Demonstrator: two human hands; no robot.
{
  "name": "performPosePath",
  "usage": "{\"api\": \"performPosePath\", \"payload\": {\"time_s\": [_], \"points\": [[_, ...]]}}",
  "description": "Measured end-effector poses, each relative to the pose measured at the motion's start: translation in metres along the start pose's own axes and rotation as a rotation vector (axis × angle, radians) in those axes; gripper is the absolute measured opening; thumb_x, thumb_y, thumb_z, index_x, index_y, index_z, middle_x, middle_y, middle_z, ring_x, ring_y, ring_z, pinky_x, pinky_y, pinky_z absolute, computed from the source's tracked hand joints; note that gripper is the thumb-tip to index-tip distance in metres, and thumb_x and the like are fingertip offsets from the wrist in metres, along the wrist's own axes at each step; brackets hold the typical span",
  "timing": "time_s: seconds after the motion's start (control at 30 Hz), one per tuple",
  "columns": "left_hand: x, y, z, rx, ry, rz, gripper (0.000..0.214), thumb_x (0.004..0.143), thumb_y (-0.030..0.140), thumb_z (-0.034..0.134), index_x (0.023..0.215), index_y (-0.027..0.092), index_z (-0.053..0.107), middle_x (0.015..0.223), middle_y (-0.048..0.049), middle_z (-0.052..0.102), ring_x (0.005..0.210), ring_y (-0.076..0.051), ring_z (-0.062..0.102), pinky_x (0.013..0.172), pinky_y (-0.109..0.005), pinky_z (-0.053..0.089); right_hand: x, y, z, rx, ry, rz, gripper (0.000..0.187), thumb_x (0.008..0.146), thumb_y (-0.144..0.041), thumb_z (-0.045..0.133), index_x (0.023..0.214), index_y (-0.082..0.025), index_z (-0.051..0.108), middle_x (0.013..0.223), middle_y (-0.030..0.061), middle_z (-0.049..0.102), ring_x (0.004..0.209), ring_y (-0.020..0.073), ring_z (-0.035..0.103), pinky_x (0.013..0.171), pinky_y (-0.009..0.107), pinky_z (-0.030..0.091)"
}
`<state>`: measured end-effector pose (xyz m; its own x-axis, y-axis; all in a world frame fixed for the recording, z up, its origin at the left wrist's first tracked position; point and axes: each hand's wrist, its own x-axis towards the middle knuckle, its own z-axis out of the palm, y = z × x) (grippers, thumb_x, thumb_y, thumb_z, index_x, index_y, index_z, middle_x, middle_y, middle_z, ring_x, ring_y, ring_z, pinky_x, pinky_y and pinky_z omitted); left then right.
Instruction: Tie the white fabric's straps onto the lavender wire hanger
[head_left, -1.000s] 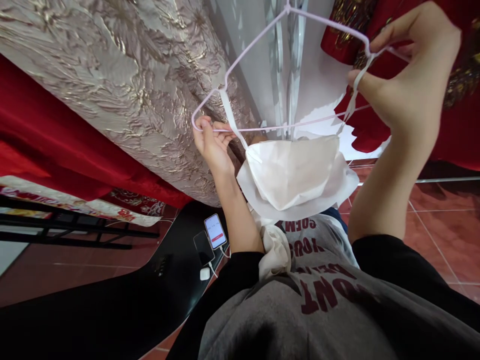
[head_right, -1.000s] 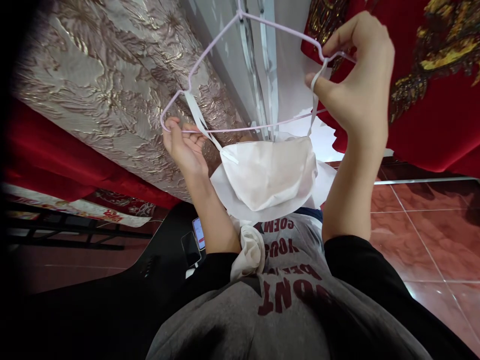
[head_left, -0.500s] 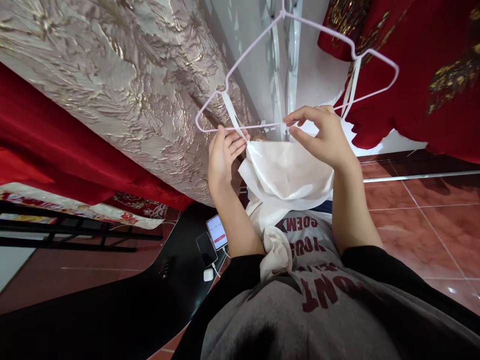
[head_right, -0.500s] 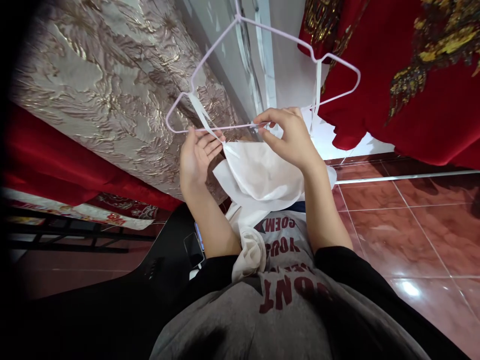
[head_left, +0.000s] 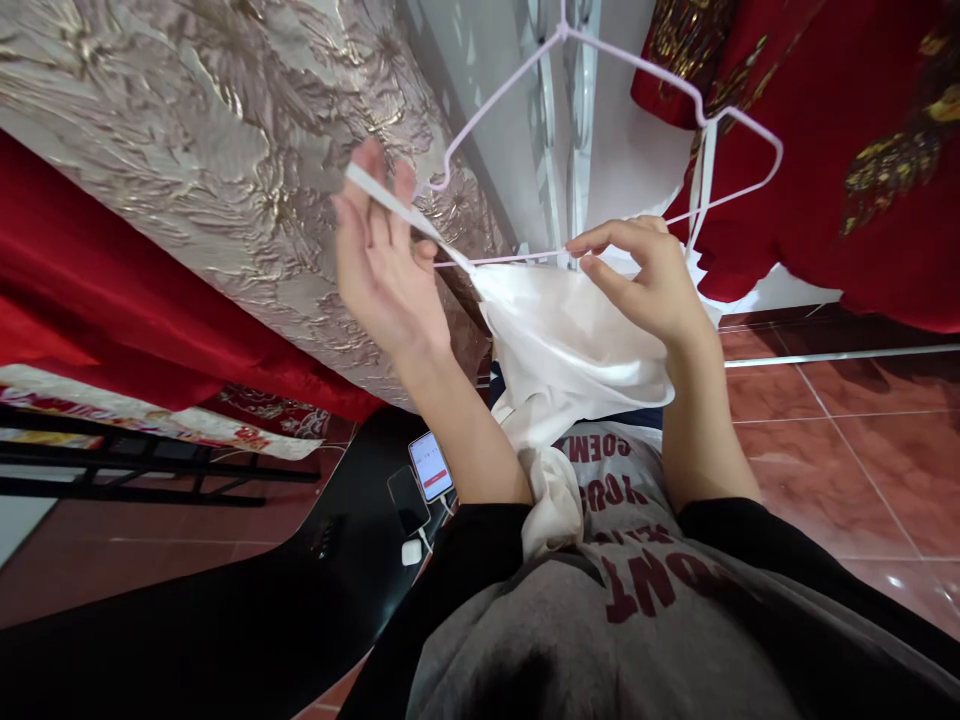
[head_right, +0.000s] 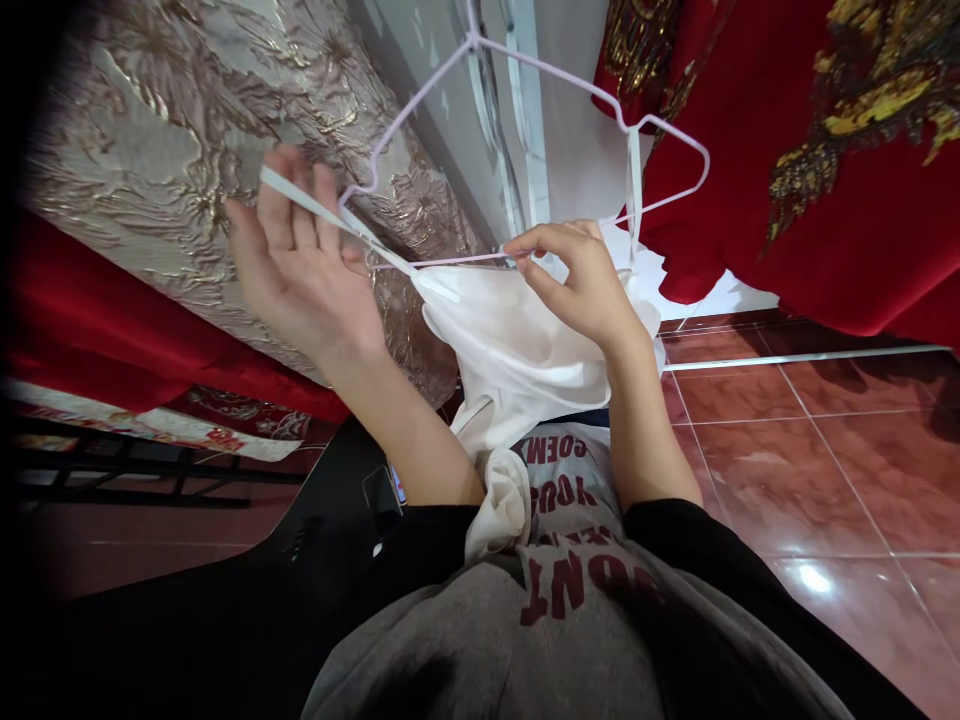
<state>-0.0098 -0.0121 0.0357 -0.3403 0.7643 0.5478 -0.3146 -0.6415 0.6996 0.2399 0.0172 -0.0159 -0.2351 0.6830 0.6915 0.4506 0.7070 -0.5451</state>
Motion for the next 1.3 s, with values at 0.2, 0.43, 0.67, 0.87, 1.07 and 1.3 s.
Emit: {"api": "performPosePath", "payload": {"time_s": [0.2,0.43,0.67,0.87,1.07,1.3], "points": [[0.006,-0.043,-0.041,0.301,0.362,-0.020,0.022,0.107,0.021,0.066,0.127,0.025,0.072,0.162,-0.0063,0.068,0.154,-0.026,0.060,0.075,-0.027,0.055,-0.001,0.001,0.004,-0.045,-0.012,-0.024,0.022,0.104,-0.042,0.067,0.117,-0.029,0.080,0.122,0.0047,0.086,0.111,0.0281,0.078,0.114,0.054,0.052],[-0.006,-0.057,-0.026,0.285,0.132,-0.183,0.044,0.113,0.064,0.057,0.111,0.023,0.071,0.124,-0.0151,0.083,0.124,-0.031,0.078,0.065,-0.031,0.053,-0.003,0.000,0.009,0.017,0.314,-0.077,0.024,0.108,-0.046,0.060,0.107,-0.033,0.080,0.117,0.0042,0.084,0.116,0.0284,0.077,0.109,0.053,0.062],[-0.007,-0.054,-0.026,0.343,0.082,-0.184,0.033,0.114,0.058,0.059,0.112,0.026,0.065,0.117,-0.0063,0.085,0.125,-0.029,0.076,0.067,-0.034,0.049,0.001,0.052,-0.022,0.387,0.616,0.336,0.043,0.078,-0.022,0.069,0.120,-0.024,0.080,0.109,0.0088,0.082,0.074,0.0189,0.071,0.069,0.041,0.063],[-0.009,-0.058,-0.028,0.306,0.039,-0.229,0.035,0.112,0.060,0.058,0.126,0.028,0.061,0.120,-0.0044,0.083,0.135,-0.026,0.070,0.073,-0.034,0.047,0.007,0.009,-0.020,0.394,0.595,0.294,0.014,0.082,-0.015,0.071,0.085,-0.024,0.080,0.071,0.0015,0.074,0.052,0.0122,0.053,0.049,0.033,0.045],[-0.005,-0.061,-0.035,0.364,0.021,-0.201,0.036,0.104,0.064,0.068,0.114,0.030,0.067,0.117,-0.0058,0.084,0.110,-0.026,0.077,0.066,-0.035,0.049,0.054,-0.001,-0.035,0.438,0.613,0.074,0.045,0.084,0.006,0.055,0.107,-0.018,0.086,0.095,0.0020,0.086,0.060,0.0107,0.066,0.053,0.030,0.055],[-0.004,-0.063,-0.039,0.372,-0.002,-0.275,0.037,0.101,0.066,0.068,0.122,0.035,0.072,0.121,-0.0076,0.084,0.094,-0.026,0.078,0.062,-0.037,0.054,0.048,0.060,-0.047,0.343,0.777,-0.072,0.045,0.090,-0.007,0.074,0.128,-0.030,0.081,0.142,-0.0004,0.079,0.152,0.0262,0.068,0.122,0.048,0.065]]}}
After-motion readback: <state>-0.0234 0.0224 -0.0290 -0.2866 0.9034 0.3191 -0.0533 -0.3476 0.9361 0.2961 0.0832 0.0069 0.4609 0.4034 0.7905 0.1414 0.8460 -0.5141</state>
